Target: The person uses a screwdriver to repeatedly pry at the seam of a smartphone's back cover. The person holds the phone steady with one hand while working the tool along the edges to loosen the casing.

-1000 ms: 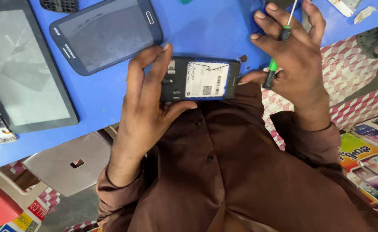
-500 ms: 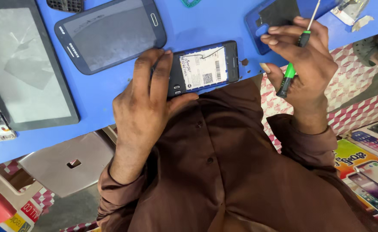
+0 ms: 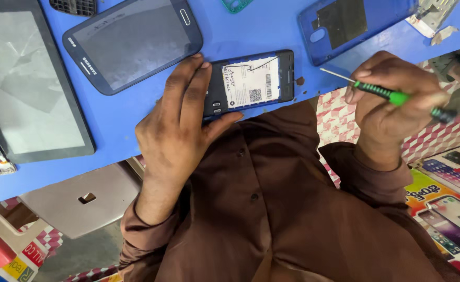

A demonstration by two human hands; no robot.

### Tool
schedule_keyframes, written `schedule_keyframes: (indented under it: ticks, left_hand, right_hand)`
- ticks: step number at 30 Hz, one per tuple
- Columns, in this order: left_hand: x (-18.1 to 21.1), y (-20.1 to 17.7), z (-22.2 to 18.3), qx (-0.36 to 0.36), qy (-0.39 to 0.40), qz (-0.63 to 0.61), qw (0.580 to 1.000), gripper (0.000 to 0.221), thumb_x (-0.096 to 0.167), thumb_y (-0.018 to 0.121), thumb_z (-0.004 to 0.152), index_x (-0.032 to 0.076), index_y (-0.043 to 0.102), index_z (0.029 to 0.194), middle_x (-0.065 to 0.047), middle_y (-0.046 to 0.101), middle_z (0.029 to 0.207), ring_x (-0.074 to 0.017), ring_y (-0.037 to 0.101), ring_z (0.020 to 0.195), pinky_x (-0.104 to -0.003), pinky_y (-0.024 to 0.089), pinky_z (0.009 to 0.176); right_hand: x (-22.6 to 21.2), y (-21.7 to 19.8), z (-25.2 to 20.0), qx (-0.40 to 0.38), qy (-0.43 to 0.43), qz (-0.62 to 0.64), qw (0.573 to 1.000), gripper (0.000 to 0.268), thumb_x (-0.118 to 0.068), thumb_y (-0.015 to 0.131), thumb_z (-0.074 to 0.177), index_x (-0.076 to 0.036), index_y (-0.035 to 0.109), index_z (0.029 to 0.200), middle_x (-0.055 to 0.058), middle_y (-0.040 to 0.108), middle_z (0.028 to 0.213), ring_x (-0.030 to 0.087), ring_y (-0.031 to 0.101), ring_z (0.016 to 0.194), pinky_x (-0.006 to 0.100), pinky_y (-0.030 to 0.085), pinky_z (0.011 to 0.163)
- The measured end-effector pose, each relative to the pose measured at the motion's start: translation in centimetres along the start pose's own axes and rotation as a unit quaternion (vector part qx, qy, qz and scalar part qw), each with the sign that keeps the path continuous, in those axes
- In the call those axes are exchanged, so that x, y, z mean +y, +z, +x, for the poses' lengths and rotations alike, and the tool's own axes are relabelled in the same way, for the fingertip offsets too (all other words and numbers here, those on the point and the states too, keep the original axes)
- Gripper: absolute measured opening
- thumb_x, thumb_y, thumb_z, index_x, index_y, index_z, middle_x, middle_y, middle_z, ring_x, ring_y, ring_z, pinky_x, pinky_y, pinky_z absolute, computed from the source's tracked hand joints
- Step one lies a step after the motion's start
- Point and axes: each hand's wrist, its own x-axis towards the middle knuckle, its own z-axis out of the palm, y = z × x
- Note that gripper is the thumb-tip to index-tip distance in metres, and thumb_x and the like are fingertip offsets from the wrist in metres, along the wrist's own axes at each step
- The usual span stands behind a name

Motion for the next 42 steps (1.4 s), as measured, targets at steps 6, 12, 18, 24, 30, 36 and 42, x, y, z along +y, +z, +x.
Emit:
schedule_keyframes:
  ticks: [6,12,18,24,30,36,42]
  left_hand:
    - [-0.9,-1.6,0.1,-0.037,-0.035,-0.105,0.993,0.08,0.033,0.093,0.085,0.004,0.051,0.147,-0.012,0.056,0.149,-0.031,0.072,0.122,-0.034,0.063,0.097]
    - [-1.7,-1.8,-0.2,-0.082,-0.06,-0.164,0.981,0.079,0.03,0.093,0.088,0.003,0.05,0.15,-0.013,0.057,0.148,-0.0225,0.068,0.087,-0.034,0.061,0.079]
    - [-0.8,-1.3,-0.2,-0.058,0.013,-0.065,0.996,0.074,0.039,0.088,0.094,0.004,0.052,0.148,-0.008,0.057,0.144,-0.0228,0.072,0.106,-0.035,0.06,0.087]
    - [-0.7,-1.4,0.4,-0.056,0.011,-0.065,0.996,0.072,0.043,0.089,0.089,0.003,0.059,0.141,-0.009,0.062,0.14,-0.0236,0.072,0.108,-0.033,0.059,0.085]
    - [-0.6,-1.4,0.8,-0.041,0.016,-0.054,0.998,0.066,0.039,0.091,0.086,0.006,0.06,0.134,-0.006,0.063,0.138,-0.0248,0.073,0.114,-0.035,0.061,0.092]
    - [-0.4,-1.1,0.9,-0.059,0.004,-0.069,0.996,0.07,0.043,0.09,0.089,0.005,0.059,0.139,-0.008,0.062,0.144,-0.0247,0.074,0.111,-0.032,0.06,0.089]
    - [-0.7,-1.0,0.7,-0.066,0.02,-0.057,0.996,0.073,0.047,0.089,0.086,0.004,0.06,0.138,-0.008,0.063,0.142,-0.0243,0.074,0.109,-0.033,0.061,0.089]
  right_hand:
    - [-0.5,-1.4,-0.7,-0.04,0.133,0.036,0.99,0.039,-0.032,0.068,0.11,0.005,0.057,0.112,0.019,0.057,0.092,0.027,0.059,0.07,0.034,0.054,0.059]
    - [1.0,-0.9,0.8,-0.012,0.1,0.04,0.994,0.037,-0.024,0.065,0.101,0.002,0.05,0.123,0.021,0.06,0.093,0.028,0.064,0.073,0.038,0.059,0.061]
    - [0.2,1.1,1.5,0.086,0.139,0.018,0.986,0.061,0.004,0.064,0.093,-0.002,0.028,0.142,0.025,0.061,0.094,0.032,0.066,0.074,0.045,0.064,0.061]
    - [-0.8,3.2,2.1,0.313,0.233,0.044,0.92,0.099,0.029,0.06,0.08,-0.005,0.003,0.154,0.029,0.062,0.09,0.036,0.066,0.07,0.05,0.068,0.057]
    - [0.9,1.6,1.1,0.031,0.015,-0.075,0.997,0.088,0.026,0.057,0.11,-0.032,0.015,0.16,0.023,0.063,0.097,0.031,0.065,0.072,0.045,0.065,0.065]
    - [1.5,0.1,-1.0,0.01,0.023,-0.089,0.996,0.089,0.017,0.059,0.106,-0.032,0.011,0.163,0.023,0.067,0.094,0.032,0.068,0.061,0.042,0.065,0.063]
    - [1.3,0.9,-1.8,0.022,-0.026,-0.129,0.991,0.091,-0.001,0.071,0.104,-0.034,0.007,0.159,0.021,0.068,0.096,0.029,0.072,0.06,0.039,0.066,0.062]
